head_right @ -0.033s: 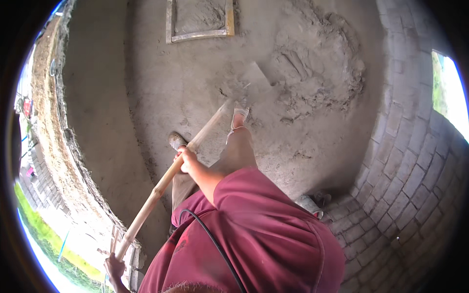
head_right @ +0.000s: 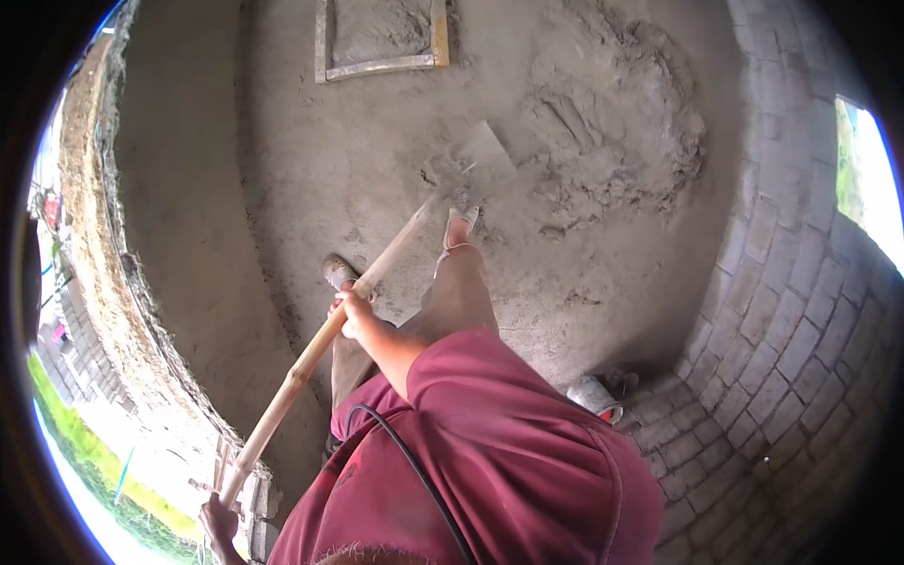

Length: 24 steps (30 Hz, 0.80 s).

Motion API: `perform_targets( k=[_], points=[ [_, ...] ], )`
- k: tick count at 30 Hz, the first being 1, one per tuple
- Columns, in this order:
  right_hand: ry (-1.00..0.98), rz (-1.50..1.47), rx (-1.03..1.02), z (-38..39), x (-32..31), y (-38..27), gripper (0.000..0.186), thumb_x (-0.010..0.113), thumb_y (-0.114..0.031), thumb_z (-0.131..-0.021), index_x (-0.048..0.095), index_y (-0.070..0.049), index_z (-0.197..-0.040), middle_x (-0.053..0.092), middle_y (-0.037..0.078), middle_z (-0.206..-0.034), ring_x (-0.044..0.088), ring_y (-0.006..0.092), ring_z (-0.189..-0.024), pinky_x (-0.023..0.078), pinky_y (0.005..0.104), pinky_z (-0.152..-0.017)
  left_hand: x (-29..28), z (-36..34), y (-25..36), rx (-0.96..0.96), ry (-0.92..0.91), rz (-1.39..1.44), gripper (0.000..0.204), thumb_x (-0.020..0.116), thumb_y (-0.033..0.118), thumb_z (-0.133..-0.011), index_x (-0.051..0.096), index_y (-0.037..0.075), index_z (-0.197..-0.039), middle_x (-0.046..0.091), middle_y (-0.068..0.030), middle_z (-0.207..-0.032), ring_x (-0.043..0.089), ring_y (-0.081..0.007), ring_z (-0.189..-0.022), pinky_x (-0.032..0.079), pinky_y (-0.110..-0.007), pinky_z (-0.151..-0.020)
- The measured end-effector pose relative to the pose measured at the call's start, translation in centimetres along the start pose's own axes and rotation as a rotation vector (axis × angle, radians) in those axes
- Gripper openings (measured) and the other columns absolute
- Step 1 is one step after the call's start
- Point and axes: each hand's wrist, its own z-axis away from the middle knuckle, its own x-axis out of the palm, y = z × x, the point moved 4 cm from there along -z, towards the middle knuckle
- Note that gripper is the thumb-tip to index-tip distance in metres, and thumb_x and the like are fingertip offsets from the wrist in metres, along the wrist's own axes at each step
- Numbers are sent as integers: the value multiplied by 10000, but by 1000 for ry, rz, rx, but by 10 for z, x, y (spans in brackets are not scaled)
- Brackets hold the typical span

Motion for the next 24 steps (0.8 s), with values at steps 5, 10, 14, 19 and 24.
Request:
perform_targets(
  k=[5,10,14,19,24],
  points=[
    [14,-109,62,-64,-26,-76,155,697,-84,-890,549,-74,-938,550,112,-749,568,261,-574,517,457,-543,-14,-53,87,-6,1,-10,265,680,-31,-747,675,24,-1007,730,-227,-879,731,-400,-877,579,-523,-798],
    [100,13,-272,-104,-70,-320,198,711,-138,-880,522,-82,-855,511,74,-740,550,241,-669,525,413,-653,-43,-116,345,222,-156,-11,239,667,172,-816,676,61,-1027,754,-233,-926,741,-425,-931,593,-519,-889],
    [252,90,-350,-91,-120,-303,178,713,-143,-889,548,-81,-911,568,75,-784,583,245,-646,545,411,-628,27,-118,328,283,-302,45,303,678,178,-794,717,86,-1081,754,-230,-1020,724,-408,-1028,577,-494,-949],
    [358,158,-372,-41,-123,-225,258,750,-23,-820,595,-47,-1025,619,86,-850,624,240,-683,562,391,-633,58,-101,259,297,-475,81,401,731,223,-749,774,124,-1135,770,-162,-1089,726,-346,-1074,571,-459,-974],
    [381,394,-916,-20,-157,-264,400,749,40,-730,613,59,-1106,663,114,-892,676,244,-745,552,372,-664,45,-130,267,449,-463,11,448,765,249,-700,774,155,-1138,770,-156,-1105,727,-336,-1086,579,-442,-970]
  ],
)
